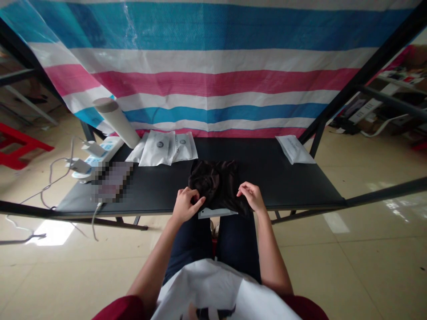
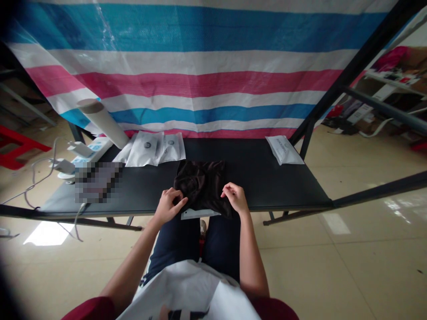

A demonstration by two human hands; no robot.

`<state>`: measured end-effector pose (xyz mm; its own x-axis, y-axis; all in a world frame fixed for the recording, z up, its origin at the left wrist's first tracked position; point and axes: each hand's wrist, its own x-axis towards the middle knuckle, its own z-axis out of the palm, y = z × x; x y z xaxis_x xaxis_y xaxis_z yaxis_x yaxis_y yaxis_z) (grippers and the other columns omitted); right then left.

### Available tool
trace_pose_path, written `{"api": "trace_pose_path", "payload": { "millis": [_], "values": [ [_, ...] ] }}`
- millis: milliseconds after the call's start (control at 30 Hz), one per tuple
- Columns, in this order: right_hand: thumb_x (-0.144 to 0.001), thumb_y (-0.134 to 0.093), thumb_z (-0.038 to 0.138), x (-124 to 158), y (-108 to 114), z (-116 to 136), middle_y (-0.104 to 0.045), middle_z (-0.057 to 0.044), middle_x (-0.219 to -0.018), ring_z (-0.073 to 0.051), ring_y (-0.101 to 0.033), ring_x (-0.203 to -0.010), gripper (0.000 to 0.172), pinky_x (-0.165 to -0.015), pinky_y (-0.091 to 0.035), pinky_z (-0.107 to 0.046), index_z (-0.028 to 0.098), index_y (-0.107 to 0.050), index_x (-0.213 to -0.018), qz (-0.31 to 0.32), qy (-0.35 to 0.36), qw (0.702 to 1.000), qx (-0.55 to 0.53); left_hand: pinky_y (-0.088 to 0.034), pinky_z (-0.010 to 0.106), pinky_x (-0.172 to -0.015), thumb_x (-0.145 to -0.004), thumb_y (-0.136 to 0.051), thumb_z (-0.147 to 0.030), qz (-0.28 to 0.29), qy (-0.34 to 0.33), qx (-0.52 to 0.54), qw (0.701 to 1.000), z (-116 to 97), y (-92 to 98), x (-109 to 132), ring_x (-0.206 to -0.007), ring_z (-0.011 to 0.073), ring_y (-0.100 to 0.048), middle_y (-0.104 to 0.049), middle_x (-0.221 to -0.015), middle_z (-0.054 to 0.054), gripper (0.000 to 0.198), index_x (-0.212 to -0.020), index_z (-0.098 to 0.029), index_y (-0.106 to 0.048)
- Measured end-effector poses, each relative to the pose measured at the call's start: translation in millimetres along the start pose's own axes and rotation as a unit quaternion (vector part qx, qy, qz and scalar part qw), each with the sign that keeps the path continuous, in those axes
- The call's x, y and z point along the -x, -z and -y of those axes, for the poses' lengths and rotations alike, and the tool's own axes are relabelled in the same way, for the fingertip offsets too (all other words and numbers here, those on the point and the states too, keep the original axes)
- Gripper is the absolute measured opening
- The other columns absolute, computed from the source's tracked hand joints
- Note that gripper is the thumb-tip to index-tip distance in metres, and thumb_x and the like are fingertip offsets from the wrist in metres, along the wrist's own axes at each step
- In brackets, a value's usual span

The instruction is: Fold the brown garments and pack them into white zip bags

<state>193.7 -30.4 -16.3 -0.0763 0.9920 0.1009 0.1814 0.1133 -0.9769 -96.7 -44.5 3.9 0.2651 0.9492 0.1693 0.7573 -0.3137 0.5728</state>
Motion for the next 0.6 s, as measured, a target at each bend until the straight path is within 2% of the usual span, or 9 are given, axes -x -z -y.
{"api": "trace_pose_path", "payload": {
  "millis": [100, 167, 267, 333, 433, 500, 600],
  "values": [
    [-0.087, -0.057, 0.040, -1, 0, -2, -0.073, -0.006, -0.082, -0.023, -0.069, -0.083, 0.022, -0.077, -0.051, -0.034, 0.021, -0.063, -0.079, -0.017, 0.029, 0.999, 0.024, -0.036, 0.038, -0.082, -0.087, -0.051, -0.056, -0.002, 0.003, -0.042, 0.999, -15, 3.6, -3, -0.079, 0.0217, -0.058, -0.060, -0.067, 0.002, 0.039, -0.074, -0.021, -0.060],
    [-0.087, -0.056, 0.039, -2, 1, -3, -0.073, -0.009, -0.102, -0.025, -0.067, -0.102, 0.021, -0.088, -0.050, -0.038, 0.021, -0.065, -0.090, -0.032, 0.052, 0.997, 0.037, -0.035, 0.037, -0.081, -0.087, -0.051, -0.060, -0.013, 0.001, -0.062, 0.998, -26, 4.1, -7, -0.082, 0.0226, -0.058, -0.062, -0.071, 0.002, 0.040, -0.080, -0.021, -0.061],
    [-0.087, -0.056, 0.038, -4, 1, -4, -0.062, -0.009, -0.133, -0.027, -0.053, -0.129, 0.034, -0.105, -0.042, -0.044, 0.024, -0.062, -0.117, -0.026, 0.086, 0.990, 0.106, -0.035, 0.037, -0.080, -0.085, -0.053, -0.063, -0.016, -0.011, -0.093, 0.995, -41, -1.5, -14, -0.087, 0.0247, -0.059, -0.065, -0.075, 0.004, 0.043, -0.084, -0.021, -0.061],
    [-0.088, -0.056, 0.038, -5, -1, -4, -0.052, -0.007, -0.145, -0.027, -0.041, -0.139, 0.044, -0.112, -0.035, -0.047, 0.026, -0.056, -0.131, -0.009, 0.103, 0.978, 0.179, -0.035, 0.038, -0.080, -0.084, -0.055, -0.062, -0.016, -0.014, -0.112, 0.993, -48, -8.6, -20, -0.089, 0.0257, -0.059, -0.067, -0.079, 0.005, 0.041, -0.084, -0.021, -0.060],
    [-0.090, -0.055, 0.040, -6, -7, -3, -0.045, -0.005, -0.151, -0.027, -0.032, -0.145, 0.051, -0.114, -0.032, -0.049, 0.027, -0.051, -0.139, 0.020, 0.110, 0.952, 0.285, -0.035, 0.038, -0.080, -0.086, -0.057, -0.053, -0.016, -0.013, -0.125, 0.992, -54, -18.4, -27, -0.089, 0.0257, -0.060, -0.069, -0.084, 0.006, 0.032, -0.084, -0.021, -0.060],
    [-0.091, -0.053, 0.040, -5, -11, -2, -0.047, -0.005, -0.150, -0.028, -0.034, -0.144, 0.050, -0.112, -0.034, -0.051, 0.028, -0.051, -0.140, 0.035, 0.105, 0.934, 0.341, -0.035, 0.037, -0.079, -0.089, -0.055, -0.044, -0.011, -0.014, -0.123, 0.992, -54, -20.1, -31, -0.088, 0.0244, -0.061, -0.070, -0.084, 0.005, 0.024, -0.083, -0.021, -0.060],
    [-0.092, -0.053, 0.040, -4, -15, 0, -0.051, -0.006, -0.146, -0.028, -0.036, -0.142, 0.047, -0.110, -0.034, -0.051, 0.027, -0.055, -0.136, 0.046, 0.101, 0.911, 0.398, -0.035, 0.036, -0.077, -0.092, -0.050, -0.035, -0.025, 0.001, -0.109, 0.994, -50, -12.1, -32, -0.083, 0.0220, -0.062, -0.069, -0.078, 0.003, 0.021, -0.079, -0.022, -0.060]
  ]
}}
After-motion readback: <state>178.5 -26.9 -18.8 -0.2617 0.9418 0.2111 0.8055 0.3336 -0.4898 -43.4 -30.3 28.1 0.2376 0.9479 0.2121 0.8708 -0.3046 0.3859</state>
